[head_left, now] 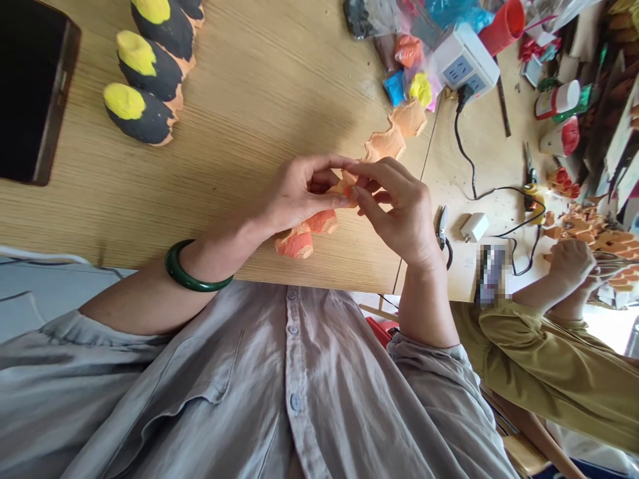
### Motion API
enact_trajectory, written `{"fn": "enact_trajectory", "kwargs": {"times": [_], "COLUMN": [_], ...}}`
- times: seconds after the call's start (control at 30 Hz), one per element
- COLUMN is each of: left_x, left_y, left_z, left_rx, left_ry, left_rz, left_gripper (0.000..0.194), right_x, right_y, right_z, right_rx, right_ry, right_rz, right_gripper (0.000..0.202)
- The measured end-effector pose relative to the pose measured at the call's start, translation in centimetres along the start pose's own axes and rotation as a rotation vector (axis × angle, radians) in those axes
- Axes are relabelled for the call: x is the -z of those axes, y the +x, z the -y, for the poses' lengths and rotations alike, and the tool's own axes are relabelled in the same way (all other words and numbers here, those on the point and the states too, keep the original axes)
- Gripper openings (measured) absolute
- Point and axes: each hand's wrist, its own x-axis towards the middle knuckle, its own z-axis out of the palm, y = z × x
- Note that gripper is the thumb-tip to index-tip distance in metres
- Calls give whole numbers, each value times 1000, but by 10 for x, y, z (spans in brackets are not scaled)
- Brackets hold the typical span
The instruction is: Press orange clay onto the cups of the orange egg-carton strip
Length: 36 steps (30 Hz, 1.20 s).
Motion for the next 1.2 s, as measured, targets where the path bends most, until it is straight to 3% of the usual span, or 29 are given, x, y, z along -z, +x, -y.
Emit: {"fn": "enact_trajectory", "kwargs": {"times": [0.1, 0.2, 0.33, 0.5, 0.67, 0.83, 1.03, 1.2], "left_x": [3, 4, 0, -1, 3, 3, 2, 4], "left_y": [-1, -2, -1, 2, 4, 4, 2, 0], "left_z": [-4, -11, -16, -12, -13, -17, -21, -22], "left_rx": [9, -14, -73, -103, -62, 29, 63, 93], "left_ry": [95, 142, 88, -6, -62, -104, -12, 35], "left_rz": [50, -16, -105, -81, -31, 12, -58, -43], "left_gripper": [51, 54, 54, 57, 69, 69, 66, 56], "right_x": [-5, -9, -16, -44, -68, -68, -66, -69], "right_y": [-4, -5, 5, 33, 53, 47, 40, 36], "right_z": [-5, -21, -44, -58, -76, -74, -63, -60], "right_rx": [-39, -186, -337, -417, -411, -374, -350, -346], "right_ry": [-1, 75, 382, 714, 788, 754, 671, 609], "right_rz": [-196, -391, -260, -65, -134, -252, -242, -252], "right_gripper": [36, 56, 59, 71, 84, 58, 50, 38]}}
